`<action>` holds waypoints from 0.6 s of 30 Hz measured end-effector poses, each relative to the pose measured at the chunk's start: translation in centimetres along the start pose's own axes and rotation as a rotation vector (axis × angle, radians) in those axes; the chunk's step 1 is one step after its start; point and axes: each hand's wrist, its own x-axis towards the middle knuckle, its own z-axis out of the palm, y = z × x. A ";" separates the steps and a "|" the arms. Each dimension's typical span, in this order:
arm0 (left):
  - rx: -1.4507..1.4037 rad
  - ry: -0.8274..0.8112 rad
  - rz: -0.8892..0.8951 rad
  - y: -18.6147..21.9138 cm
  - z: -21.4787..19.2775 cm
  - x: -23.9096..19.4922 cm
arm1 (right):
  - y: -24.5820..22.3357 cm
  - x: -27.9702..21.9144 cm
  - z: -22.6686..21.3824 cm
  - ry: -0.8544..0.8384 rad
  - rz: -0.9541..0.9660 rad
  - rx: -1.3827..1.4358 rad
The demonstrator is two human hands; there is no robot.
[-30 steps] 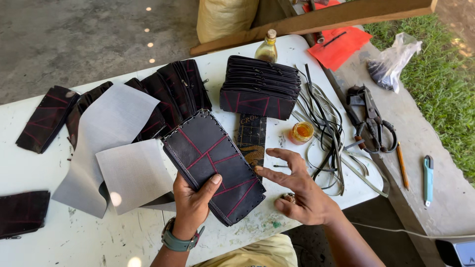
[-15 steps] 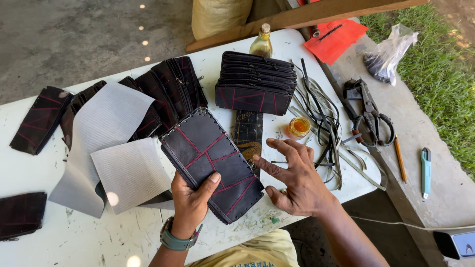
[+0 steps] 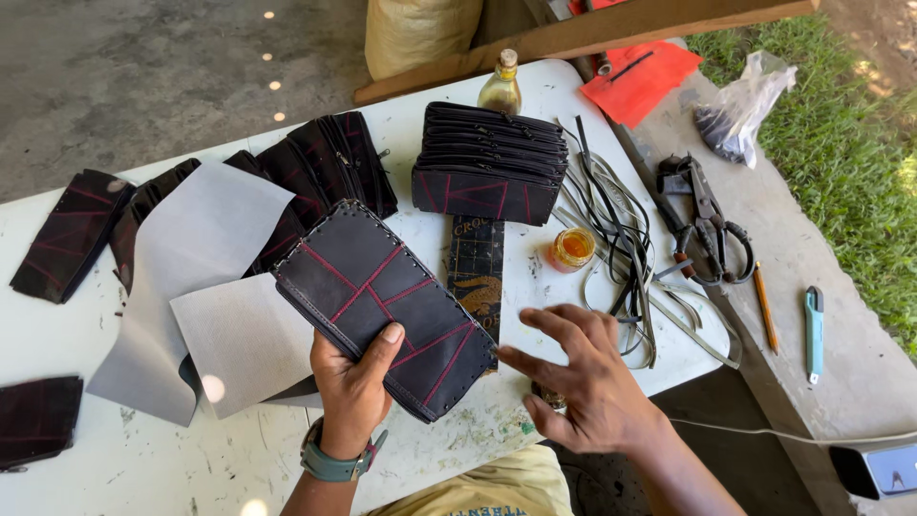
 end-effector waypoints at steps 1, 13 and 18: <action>-0.016 0.016 -0.013 0.0 -0.1 -0.1 | -0.3 -0.6 -0.1 0.019 0.011 0.029; -0.062 0.165 0.028 -1.2 0.8 -0.1 | -1.6 -2.0 3.8 0.012 0.177 -0.040; -0.072 0.176 0.028 -1.3 0.9 0.1 | -1.9 -2.5 3.2 -0.057 0.232 0.354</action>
